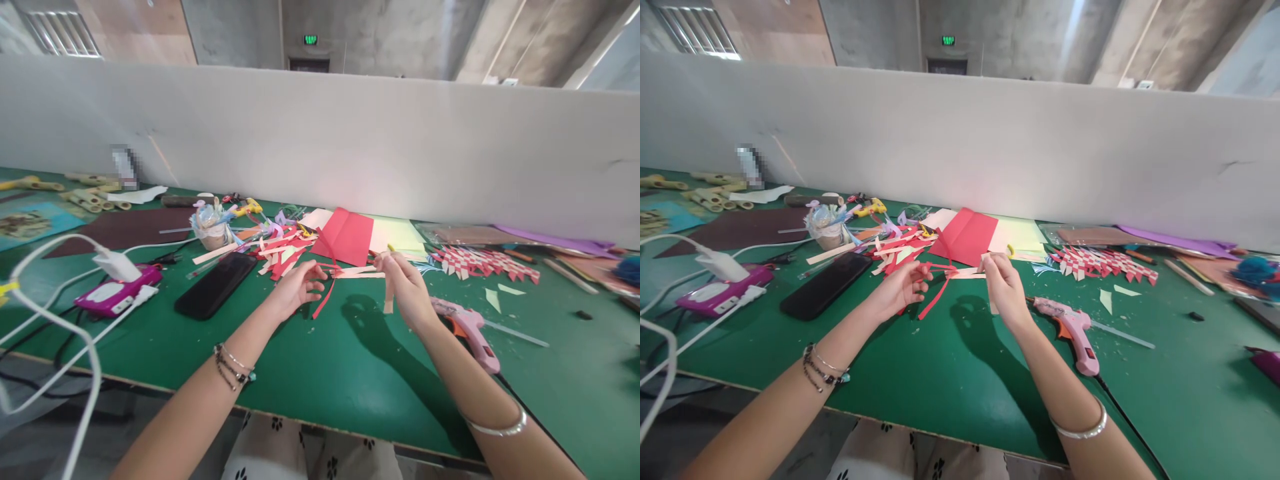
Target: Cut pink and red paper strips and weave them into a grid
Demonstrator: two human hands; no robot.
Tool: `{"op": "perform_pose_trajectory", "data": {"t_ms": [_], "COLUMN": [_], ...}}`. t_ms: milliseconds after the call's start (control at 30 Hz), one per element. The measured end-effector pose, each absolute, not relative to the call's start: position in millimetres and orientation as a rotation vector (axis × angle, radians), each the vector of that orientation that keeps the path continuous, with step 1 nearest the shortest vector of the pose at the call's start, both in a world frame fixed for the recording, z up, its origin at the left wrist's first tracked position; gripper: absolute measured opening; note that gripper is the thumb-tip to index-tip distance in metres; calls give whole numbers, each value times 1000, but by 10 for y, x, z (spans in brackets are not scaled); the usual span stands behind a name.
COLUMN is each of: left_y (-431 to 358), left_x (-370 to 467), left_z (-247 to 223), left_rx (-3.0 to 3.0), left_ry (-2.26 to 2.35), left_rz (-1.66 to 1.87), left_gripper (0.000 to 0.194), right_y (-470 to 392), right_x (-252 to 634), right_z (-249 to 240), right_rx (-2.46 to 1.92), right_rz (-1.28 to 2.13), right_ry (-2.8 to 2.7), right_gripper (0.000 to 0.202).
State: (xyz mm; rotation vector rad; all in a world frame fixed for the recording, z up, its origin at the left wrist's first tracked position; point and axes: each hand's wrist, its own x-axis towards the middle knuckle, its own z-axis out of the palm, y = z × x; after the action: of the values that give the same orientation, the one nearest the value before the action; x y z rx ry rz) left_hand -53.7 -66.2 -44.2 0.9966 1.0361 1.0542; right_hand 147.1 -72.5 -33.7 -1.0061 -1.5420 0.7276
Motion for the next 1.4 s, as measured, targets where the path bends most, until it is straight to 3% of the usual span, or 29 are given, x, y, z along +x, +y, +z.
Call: {"op": "perform_pose_trajectory", "data": {"t_ms": [100,367,667,833,1033,1400], "left_y": [-651,-707,-791,-789,-769,-732], "left_x": [-551,-534,-527,-582,-653,-641], "left_z": [-494,-504,-408,-381,-318,-375], "left_rx": [1337,2291,2021,2006,1973,2076], "left_ry": [1246,1370,1160,1093,1103,1190], "left_rz": [1072,1133,898,888,939,873], "left_gripper": [34,23,38,36,33,32], "right_y": [-725,-713,-643,-610,-580,-627], "right_x": [1437,1345,1448,1518,1554,1516], "right_z": [-380,-497,-484,-430,-418,-403], "right_rx": [-1018,-901,-923,-818,-787,-786], "right_rz": [767,780,1302,1483,1497,1286], "right_ry": [-1550,-1625,-1016,-812,-687,-891], "right_gripper": [31,31,26,24,15,22]}}
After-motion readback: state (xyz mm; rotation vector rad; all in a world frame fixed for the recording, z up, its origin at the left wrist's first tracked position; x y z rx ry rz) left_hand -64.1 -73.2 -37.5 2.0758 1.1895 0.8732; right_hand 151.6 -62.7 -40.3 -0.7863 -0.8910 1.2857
